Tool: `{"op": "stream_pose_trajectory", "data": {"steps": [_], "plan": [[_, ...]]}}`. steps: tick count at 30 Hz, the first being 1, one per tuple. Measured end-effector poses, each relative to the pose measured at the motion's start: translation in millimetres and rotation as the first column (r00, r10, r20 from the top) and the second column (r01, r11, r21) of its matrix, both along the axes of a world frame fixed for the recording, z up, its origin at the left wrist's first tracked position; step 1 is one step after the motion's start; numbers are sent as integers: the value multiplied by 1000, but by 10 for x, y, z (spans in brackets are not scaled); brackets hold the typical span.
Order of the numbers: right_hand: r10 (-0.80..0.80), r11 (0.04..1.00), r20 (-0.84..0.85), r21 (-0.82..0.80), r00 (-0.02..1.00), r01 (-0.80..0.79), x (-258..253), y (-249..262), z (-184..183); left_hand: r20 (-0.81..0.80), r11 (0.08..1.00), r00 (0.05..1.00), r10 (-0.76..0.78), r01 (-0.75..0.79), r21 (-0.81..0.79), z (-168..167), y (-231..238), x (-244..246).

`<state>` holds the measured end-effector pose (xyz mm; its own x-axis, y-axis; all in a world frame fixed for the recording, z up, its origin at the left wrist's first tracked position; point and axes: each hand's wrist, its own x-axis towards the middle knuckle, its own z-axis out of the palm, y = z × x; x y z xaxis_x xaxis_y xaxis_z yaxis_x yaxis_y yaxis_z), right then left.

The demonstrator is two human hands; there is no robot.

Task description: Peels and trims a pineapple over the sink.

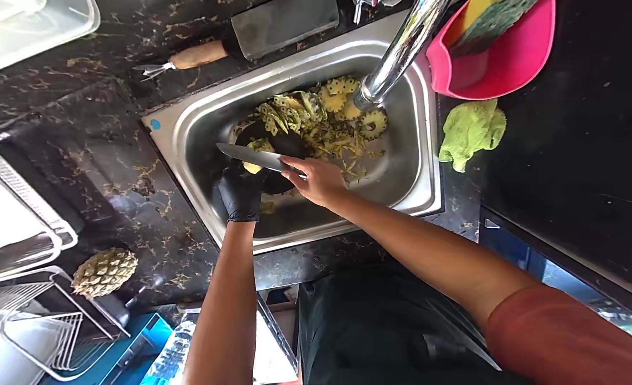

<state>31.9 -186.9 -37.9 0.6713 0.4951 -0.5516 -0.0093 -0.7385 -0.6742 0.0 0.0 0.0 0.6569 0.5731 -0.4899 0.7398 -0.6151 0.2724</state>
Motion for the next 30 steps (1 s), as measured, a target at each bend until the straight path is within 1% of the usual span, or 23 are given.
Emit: {"op": "stream_pose_trajectory", "data": {"steps": [2,5,6,7,8,9,10,11,12,13,14,15,16,17,19,22,24,26,27,28,30], "plan": [[-16,1000,-50,19,999,17,26,-73,-13,14,1000,1000,-23,23,14,-35,33,6],[-26,999,-141,30,990,31,148,83,42,39,1000,999,-21,21,5,-54,23,-21],[-23,999,-172,33,985,29,192,133,75,26,1000,1000,-13,13,-5,-3,-8,10],[-22,999,-187,37,982,29,221,143,107,-27,1000,1000,-11,11,-24,118,-66,99],[-25,999,-192,41,981,34,218,104,135,-114,998,993,-27,19,-67,313,-160,230],[-32,999,-188,32,982,39,187,29,149,-125,996,989,-72,64,-61,412,-228,277],[-41,999,-182,16,982,45,155,-55,153,-8,992,992,-129,129,12,359,-250,203],[-46,999,-182,1,982,47,122,-122,140,130,983,977,-168,156,98,233,-235,108],[-48,999,-190,-8,981,48,114,-149,113,-12,993,993,-118,118,-11,360,-236,211],[-50,999,-206,-12,977,49,143,-125,87,-125,995,991,-48,36,-92,395,-203,297],[-58,998,-237,-4,970,59,190,-65,70,-105,995,994,5,-15,-101,278,-137,239],[-74,997,-272,10,960,80,241,12,58,-13,998,1000,19,-20,-57,70,-49,86],[-89,994,-301,32,950,104,291,77,59,40,999,999,19,-18,-43,-56,14,-8],[-103,990,-318,57,942,128,326,107,64,68,999,998,13,-10,-43,-108,48,-41],[-121,984,-334,84,935,157,298,31,73,64,999,998,-6,8,-41,-128,72,-47],[-144,982,-336,68,931,176,207,-102,0,26,1000,1000,-17,17,-6,-117,64,-37],[-164,970,-370,107,914,217,256,-32,-131,3,1000,1000,15,-14,-28,-13,15,25],[-197,945,-429,156,882,287,319,76,-282,-53,994,996,77,-80,-69,184,-84,142],[-198,936,-455,175,868,305,338,83,-329,-65,993,994,85,-91,-80,211,-111,167],[-199,929,-483,183,853,321,341,47,-355,-46,992,996,80,-84,-90,175,-130,153],[-210,921,-544,170,813,351,287,-137,-348,80,995,996,24,-16,-100,-74,-132,9]]}}
